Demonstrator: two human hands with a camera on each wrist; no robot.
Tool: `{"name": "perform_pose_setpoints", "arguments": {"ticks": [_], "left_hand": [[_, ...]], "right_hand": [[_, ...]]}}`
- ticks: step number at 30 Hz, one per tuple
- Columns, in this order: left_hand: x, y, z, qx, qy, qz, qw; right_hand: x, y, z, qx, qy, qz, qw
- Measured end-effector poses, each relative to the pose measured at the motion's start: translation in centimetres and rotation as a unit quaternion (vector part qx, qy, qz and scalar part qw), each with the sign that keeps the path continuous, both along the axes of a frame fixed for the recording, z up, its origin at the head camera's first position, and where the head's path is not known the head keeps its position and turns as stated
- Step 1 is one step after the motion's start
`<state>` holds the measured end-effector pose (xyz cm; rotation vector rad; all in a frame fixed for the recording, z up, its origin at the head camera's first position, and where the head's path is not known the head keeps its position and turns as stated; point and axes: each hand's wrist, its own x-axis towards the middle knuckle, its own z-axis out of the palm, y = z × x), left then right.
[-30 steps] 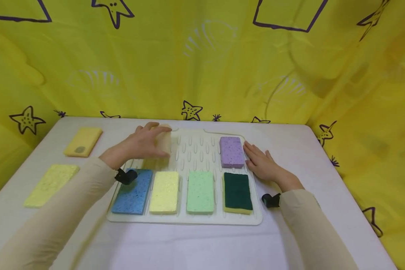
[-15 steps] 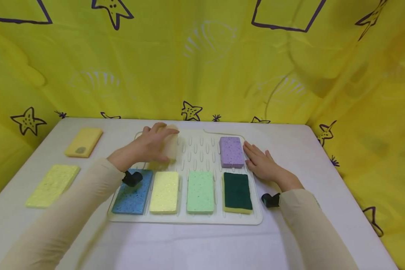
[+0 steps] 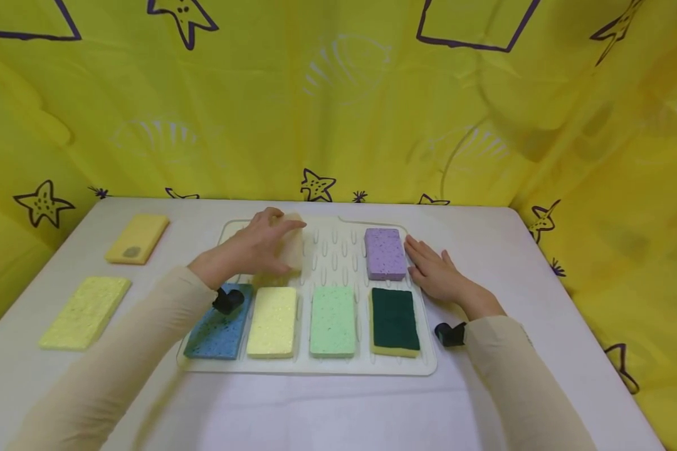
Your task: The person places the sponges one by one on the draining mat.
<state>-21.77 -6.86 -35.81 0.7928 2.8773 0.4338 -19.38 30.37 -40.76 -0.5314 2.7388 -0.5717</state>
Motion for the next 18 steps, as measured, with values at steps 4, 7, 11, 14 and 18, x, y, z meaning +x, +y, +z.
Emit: {"name": "perform_pose_setpoints", "arguments": {"ticks": [4,7,11,14,18], "left_hand": [[-0.1,0.7,0.0,-0.012,-0.004,-0.003,0.9999],[-0.1,1.1,0.1,-0.021,0.002,-0.01,0.9997],[-0.2,1.6,0.0,-0.018,0.0,-0.013,0.9998],[-0.3,2.0,-0.1,-0.012,-0.004,-0.015,0.9998],[-0.4,2.5,-0.3,-0.009,0.002,-0.023,0.9997]], "right_hand": [[0.0,0.0,0.0,-0.001,0.0,0.0,1.0],[0.0,-0.1,0.0,-0.001,0.0,0.0,1.0],[0.0,-0.1,0.0,0.0,0.001,0.0,1.0],[0.0,0.0,0.0,0.0,0.0,0.0,1.0],[0.1,0.0,0.0,-0.003,-0.002,-0.002,1.0]]}}
